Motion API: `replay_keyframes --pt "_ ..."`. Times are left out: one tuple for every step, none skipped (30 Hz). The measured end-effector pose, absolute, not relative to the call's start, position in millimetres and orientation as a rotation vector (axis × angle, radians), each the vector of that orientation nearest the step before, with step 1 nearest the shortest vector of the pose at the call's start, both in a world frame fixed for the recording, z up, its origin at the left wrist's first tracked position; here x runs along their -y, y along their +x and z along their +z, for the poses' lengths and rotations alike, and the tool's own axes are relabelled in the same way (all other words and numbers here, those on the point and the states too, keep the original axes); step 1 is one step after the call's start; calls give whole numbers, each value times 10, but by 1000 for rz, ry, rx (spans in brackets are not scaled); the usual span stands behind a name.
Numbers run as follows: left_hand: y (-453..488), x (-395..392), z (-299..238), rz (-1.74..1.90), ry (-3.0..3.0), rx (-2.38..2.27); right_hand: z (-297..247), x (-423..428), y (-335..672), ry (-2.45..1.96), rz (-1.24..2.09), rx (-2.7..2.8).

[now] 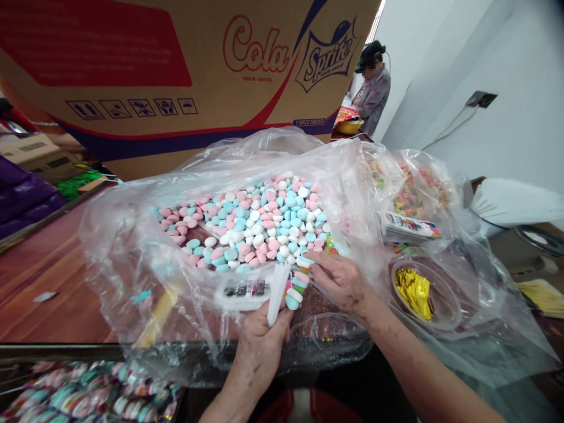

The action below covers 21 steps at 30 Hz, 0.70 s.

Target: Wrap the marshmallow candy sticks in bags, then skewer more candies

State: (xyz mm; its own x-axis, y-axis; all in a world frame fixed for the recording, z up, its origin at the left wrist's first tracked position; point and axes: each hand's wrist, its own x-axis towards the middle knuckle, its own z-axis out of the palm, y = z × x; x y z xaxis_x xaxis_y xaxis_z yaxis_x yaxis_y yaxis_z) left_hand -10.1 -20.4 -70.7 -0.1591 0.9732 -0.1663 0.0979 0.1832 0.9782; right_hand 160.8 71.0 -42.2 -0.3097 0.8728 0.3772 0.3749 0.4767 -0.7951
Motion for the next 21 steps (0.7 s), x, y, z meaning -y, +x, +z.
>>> replay_keyframes --pt "-101 203 -712 1134 1079 -1477 -424 -715 1620 -1033 728 1913" --pt "-101 203 -713 1139 1080 -1473 -426 -718 1630 -1027 708 1933" --pt "-102 205 -711 1146 1079 -1469 -429 -717 1637 -1023 692 1948" --pt "-103 208 -703 1153 1078 -1469 -433 -712 1639 -1021 678 1959" --pt "-104 212 -691 1154 1080 -1470 -439 -704 1638 -1020 668 1966" --pt "-105 216 -674 1154 1083 -1474 -446 -694 1633 -1020 662 1971" --pt "-104 220 -655 1156 1084 -1479 -455 -683 1626 -1021 660 1974" --pt "-103 224 -635 1151 1086 -1481 -465 -672 1619 -1024 660 1976" --pt "-100 227 -619 1146 1088 -1487 -477 -663 1612 -1027 665 1978" --pt "-96 228 -609 1145 1086 -1499 -487 -655 1607 -1030 672 1978" --pt "-92 228 -608 1148 1079 -1512 -497 -649 1604 -1032 681 1978" --pt "-87 227 -615 1158 1067 -1524 -503 -643 1601 -1032 692 1979" --pt "-82 225 -629 1170 1056 -1525 -506 -634 1599 -1030 704 1979" --pt "-78 222 -647 1186 1042 -1519 -504 -623 1595 -1026 715 1979" --pt "-75 220 -665 1208 1022 -1510 -497 -606 1589 -1024 720 1983" --pt "-72 219 -676 1225 998 -1498 -486 -585 1579 -1021 736 1978" --pt "-70 220 -678 1232 967 -1496 -471 -559 1567 -1015 781 1953" --pt "-70 222 -668 1224 932 -1499 -453 -531 1554 -1002 850 1907" --pt "-71 226 -646 1204 896 -1507 -434 -503 1541 -982 933 1856" --pt "-74 231 -614 1179 869 -1513 -416 -479 1532 -963 998 1817" --pt "-79 237 -576 1155 855 -1513 -399 -460 1530 -949 1028 1801"
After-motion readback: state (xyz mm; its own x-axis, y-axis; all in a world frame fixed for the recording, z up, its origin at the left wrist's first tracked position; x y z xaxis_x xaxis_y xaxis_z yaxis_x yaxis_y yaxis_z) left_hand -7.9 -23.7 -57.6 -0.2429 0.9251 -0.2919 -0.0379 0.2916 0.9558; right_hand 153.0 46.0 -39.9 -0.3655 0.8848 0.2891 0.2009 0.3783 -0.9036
